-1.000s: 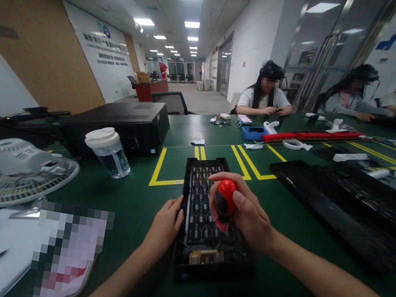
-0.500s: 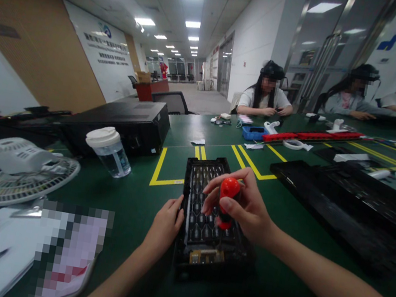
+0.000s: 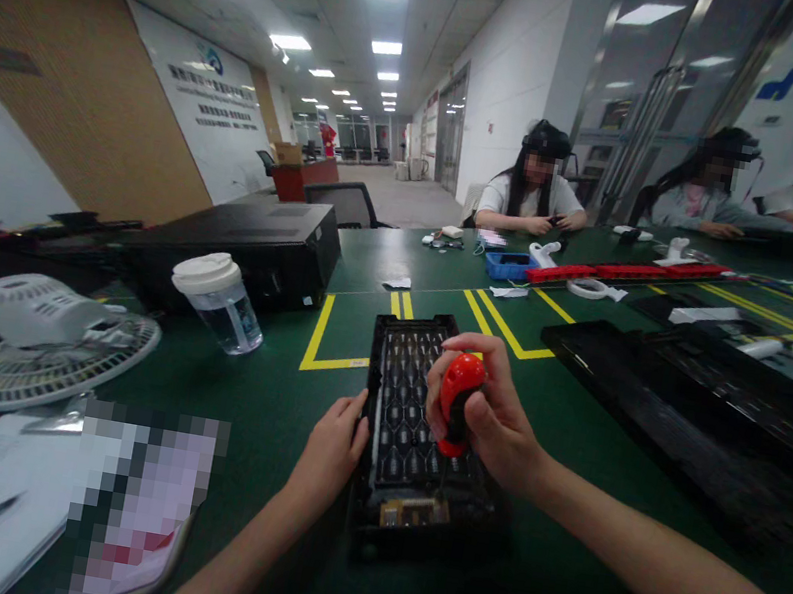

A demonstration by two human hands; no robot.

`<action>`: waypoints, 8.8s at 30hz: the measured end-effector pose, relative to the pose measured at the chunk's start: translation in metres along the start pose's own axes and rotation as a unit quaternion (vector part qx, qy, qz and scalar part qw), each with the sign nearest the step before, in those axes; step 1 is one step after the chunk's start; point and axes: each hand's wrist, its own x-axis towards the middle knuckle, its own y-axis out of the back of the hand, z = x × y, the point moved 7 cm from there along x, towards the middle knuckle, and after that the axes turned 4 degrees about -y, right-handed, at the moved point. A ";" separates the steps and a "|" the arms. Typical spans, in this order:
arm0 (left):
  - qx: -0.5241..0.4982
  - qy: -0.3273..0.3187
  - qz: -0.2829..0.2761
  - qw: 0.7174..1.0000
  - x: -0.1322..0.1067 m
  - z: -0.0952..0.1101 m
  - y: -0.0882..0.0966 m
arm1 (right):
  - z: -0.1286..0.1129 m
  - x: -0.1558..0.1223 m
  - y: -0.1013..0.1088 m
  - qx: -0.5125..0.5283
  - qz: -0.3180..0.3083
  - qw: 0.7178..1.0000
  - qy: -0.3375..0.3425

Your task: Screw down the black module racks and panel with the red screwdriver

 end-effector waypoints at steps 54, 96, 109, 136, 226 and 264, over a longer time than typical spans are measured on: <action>-0.004 -0.006 0.015 1.000 0.000 0.002 0.002 | 0.003 0.001 -0.002 0.079 -0.016 0.995 -0.055; -0.007 -0.010 0.021 1.000 -0.001 0.002 0.003 | -0.003 0.001 -0.004 -0.001 -0.022 1.000 -0.020; 0.006 -0.005 0.008 1.000 -0.001 0.002 0.001 | 0.005 0.002 0.001 0.035 -0.005 0.997 -0.067; 0.009 0.000 0.004 1.000 0.000 0.001 0.001 | 0.000 0.001 0.006 0.029 -0.005 0.999 -0.023; 0.000 -0.009 0.014 1.000 0.000 0.003 0.001 | -0.013 0.000 -0.001 -0.036 -0.016 0.999 0.011; 0.008 -0.004 0.002 1.000 0.000 0.000 -0.001 | -0.004 -0.010 -0.005 -0.082 0.009 0.996 -0.022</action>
